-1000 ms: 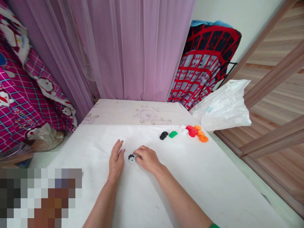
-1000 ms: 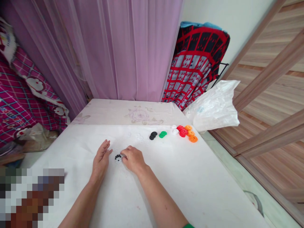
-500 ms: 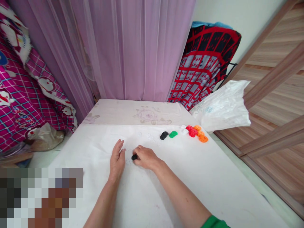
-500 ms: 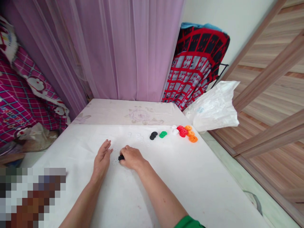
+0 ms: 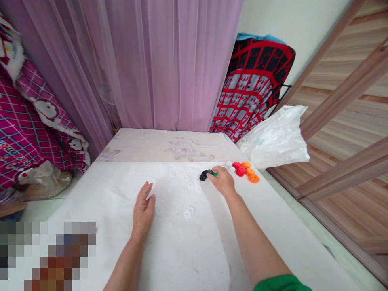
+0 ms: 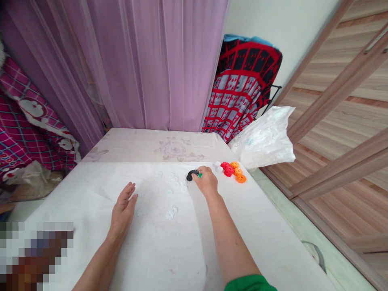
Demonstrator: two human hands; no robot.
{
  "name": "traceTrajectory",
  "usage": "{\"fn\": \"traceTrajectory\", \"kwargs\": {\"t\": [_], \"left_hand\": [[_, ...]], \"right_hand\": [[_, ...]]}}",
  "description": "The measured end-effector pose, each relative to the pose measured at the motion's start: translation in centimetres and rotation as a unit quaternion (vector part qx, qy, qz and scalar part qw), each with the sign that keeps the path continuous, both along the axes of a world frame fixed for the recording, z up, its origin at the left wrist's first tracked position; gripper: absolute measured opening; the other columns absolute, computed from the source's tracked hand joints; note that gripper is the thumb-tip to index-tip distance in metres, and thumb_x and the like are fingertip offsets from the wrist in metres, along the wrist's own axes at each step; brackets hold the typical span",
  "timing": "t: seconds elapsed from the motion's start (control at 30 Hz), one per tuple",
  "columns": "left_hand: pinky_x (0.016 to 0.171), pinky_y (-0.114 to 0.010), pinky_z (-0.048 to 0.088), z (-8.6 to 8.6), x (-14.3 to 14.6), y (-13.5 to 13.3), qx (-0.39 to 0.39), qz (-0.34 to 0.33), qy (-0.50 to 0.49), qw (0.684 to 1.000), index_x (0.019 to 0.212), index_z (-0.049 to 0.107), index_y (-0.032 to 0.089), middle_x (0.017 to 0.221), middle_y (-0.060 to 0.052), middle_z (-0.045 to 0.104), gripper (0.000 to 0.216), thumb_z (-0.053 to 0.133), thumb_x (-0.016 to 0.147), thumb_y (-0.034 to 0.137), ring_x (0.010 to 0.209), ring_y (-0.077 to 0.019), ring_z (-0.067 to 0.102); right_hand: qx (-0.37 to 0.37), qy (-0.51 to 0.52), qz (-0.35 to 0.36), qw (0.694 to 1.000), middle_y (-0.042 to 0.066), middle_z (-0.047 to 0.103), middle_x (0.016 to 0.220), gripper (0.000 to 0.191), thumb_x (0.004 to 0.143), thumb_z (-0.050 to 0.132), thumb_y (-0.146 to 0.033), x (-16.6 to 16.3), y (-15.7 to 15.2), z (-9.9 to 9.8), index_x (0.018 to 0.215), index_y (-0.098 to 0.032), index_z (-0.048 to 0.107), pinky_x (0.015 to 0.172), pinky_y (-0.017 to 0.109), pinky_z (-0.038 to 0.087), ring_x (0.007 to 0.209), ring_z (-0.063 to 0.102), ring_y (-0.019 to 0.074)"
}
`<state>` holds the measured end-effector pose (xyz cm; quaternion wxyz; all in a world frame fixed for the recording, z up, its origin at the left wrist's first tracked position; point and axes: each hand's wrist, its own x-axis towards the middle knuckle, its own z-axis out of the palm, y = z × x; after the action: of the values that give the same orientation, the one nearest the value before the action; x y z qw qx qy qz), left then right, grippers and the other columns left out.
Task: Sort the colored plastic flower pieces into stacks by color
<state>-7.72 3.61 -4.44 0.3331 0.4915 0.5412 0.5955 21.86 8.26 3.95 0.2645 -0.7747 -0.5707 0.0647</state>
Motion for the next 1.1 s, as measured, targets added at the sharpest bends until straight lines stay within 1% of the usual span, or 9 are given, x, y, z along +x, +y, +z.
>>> {"fn": "traceTrajectory", "kwargs": {"t": [0.23,0.37,0.53,0.73,0.87,0.93,0.97,1.03,1.1], "left_hand": [[0.106,-0.045,0.044,0.2,0.0,-0.2,0.000,-0.008,-0.003,1.000,0.123,0.058,0.026,0.149,-0.009,0.045,0.040,0.057,0.085,0.037,0.132,-0.0256,0.049],[0.106,-0.045,0.044,0.2,-0.2,-0.2,0.001,-0.015,-0.003,1.000,0.123,0.058,0.026,0.149,-0.009,0.044,0.040,0.058,0.085,0.038,0.133,-0.0255,0.047],[0.107,-0.046,0.043,0.1,-0.1,-0.1,-0.001,-0.009,-0.010,1.000,0.122,0.059,0.026,0.149,-0.009,0.045,0.040,0.059,0.084,0.038,0.133,-0.0266,0.048],[0.107,-0.046,0.043,0.0,0.0,-0.1,0.003,-0.006,-0.011,1.000,0.122,0.059,0.027,0.148,-0.009,0.045,0.040,0.058,0.084,0.039,0.133,-0.0262,0.048],[0.105,-0.044,0.045,0.0,-0.1,0.0,0.005,-0.006,0.005,1.000,0.124,0.057,0.026,0.149,-0.009,0.045,0.041,0.056,0.085,0.040,0.132,-0.0253,0.049],[0.103,-0.043,0.047,0.2,-0.1,0.0,0.009,-0.003,0.033,0.999,0.125,0.056,0.026,0.149,-0.009,0.045,0.041,0.054,0.087,0.041,0.131,-0.0245,0.050],[0.103,-0.043,0.047,0.3,-0.1,0.0,0.015,-0.003,0.061,0.998,0.126,0.056,0.026,0.148,-0.010,0.046,0.041,0.052,0.088,0.042,0.131,-0.0242,0.050],[0.106,-0.046,0.043,0.5,0.1,-0.3,0.034,-0.017,0.154,0.987,0.126,0.057,0.025,0.145,-0.010,0.050,0.042,0.048,0.090,0.044,0.131,-0.0250,0.050],[0.112,-0.054,0.033,0.5,0.5,-0.8,0.053,-0.038,0.280,0.958,0.127,0.059,0.023,0.143,-0.012,0.053,0.047,0.048,0.089,0.049,0.134,-0.0295,0.046]], "right_hand": [[-0.026,-0.026,0.013,0.999,0.003,0.066,0.100,0.023,0.080,0.064,-0.035,-0.3,1.0,-0.6,0.099,-0.021,0.064,0.073,0.026,0.041,0.085,0.061,0.0157],[-0.050,-0.027,0.016,0.998,0.005,0.068,0.104,0.034,0.083,0.063,-0.037,-0.8,0.7,-0.5,0.112,-0.019,0.061,0.079,0.028,0.043,0.094,0.063,0.0182],[-0.076,-0.075,0.015,0.994,0.009,0.068,0.116,0.038,0.088,0.054,-0.033,-1.4,-0.2,-0.4,0.123,-0.018,0.057,0.085,0.029,0.044,0.107,0.062,0.0208],[-0.106,-0.101,0.024,0.989,0.007,0.068,0.118,0.037,0.090,0.050,-0.032,-2.1,-0.3,0.3,0.126,-0.021,0.056,0.084,0.029,0.045,0.105,0.063,0.0203],[-0.112,-0.107,0.023,0.988,0.007,0.068,0.116,0.036,0.090,0.052,-0.031,-2.1,-0.5,0.7,0.124,-0.022,0.057,0.082,0.029,0.046,0.101,0.064,0.0201],[-0.090,-0.100,0.022,0.991,0.008,0.067,0.115,0.036,0.089,0.053,-0.029,-2.2,-1.1,0.4,0.124,-0.021,0.058,0.082,0.030,0.047,0.098,0.064,0.0201],[-0.064,-0.093,0.026,0.993,0.009,0.066,0.115,0.036,0.089,0.052,-0.028,-2.3,-1.6,-0.1,0.124,-0.020,0.058,0.083,0.031,0.047,0.098,0.064,0.0203],[0.013,-0.072,0.041,0.996,0.011,0.064,0.116,0.035,0.089,0.049,-0.025,-3.0,-3.0,-1.5,0.122,-0.018,0.059,0.089,0.033,0.048,0.102,0.062,0.0215],[0.096,-0.047,0.073,0.992,0.013,0.063,0.119,0.036,0.091,0.044,-0.025,-4.3,-4.7,-3.7,0.121,-0.017,0.060,0.097,0.037,0.046,0.111,0.058,0.0234]]}}
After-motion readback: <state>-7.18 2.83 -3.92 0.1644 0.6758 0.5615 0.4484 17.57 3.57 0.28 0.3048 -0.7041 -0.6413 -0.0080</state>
